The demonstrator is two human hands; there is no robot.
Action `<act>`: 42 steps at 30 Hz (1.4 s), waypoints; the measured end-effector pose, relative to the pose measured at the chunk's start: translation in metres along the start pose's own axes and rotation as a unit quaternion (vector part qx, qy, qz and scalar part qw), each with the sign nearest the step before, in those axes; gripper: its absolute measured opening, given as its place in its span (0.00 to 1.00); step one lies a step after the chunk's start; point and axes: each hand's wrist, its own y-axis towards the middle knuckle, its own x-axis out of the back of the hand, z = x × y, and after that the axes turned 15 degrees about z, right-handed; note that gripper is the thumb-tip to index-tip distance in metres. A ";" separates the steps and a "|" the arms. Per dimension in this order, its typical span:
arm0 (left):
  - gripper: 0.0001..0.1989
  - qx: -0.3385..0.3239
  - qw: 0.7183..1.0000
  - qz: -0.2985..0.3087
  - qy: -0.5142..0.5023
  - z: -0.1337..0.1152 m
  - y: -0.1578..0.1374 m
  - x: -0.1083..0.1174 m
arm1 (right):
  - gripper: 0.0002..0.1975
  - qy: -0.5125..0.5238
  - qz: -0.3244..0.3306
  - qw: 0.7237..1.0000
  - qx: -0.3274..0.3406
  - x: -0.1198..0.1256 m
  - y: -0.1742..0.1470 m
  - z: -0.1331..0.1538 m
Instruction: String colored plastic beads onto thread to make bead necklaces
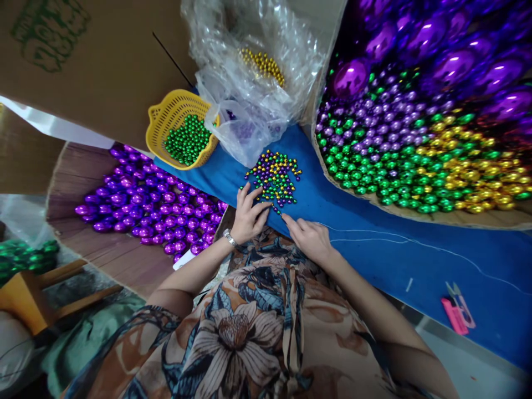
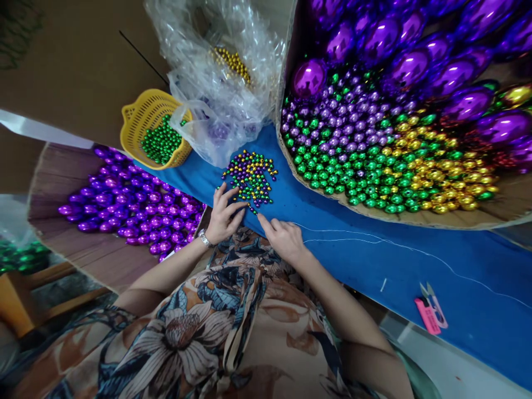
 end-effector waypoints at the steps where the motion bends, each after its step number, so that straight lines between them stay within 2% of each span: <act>1: 0.10 -0.002 1.000 0.002 -0.002 -0.001 0.000 0.000 | 0.21 0.000 0.002 1.000 -0.002 0.000 0.001 0.000; 5: 0.10 -0.003 1.000 0.013 -0.006 -0.004 -0.001 0.000 | 0.21 0.000 -0.008 1.000 -0.005 0.000 0.004 0.002; 12: 0.13 0.006 0.999 -0.025 0.019 -0.001 0.005 0.000 | 0.20 0.032 -0.040 0.998 -0.025 0.004 0.004 0.003; 20: 0.13 0.029 0.999 -0.008 0.016 0.003 0.004 -0.002 | 0.20 0.031 -0.027 0.998 -0.049 0.004 0.006 0.005; 29: 0.13 0.030 0.999 -0.010 0.011 0.004 0.003 -0.002 | 0.21 0.029 -0.016 0.999 -0.032 0.004 0.008 0.004; 35: 0.11 -0.004 1.000 -0.001 0.017 -0.001 0.004 -0.001 | 0.20 0.011 -0.038 0.999 -0.032 0.004 0.014 0.007; 42: 0.12 0.011 1.000 0.009 -0.002 -0.008 0.005 0.000 | 0.19 0.024 -0.069 0.997 -0.023 0.003 -0.012 -0.002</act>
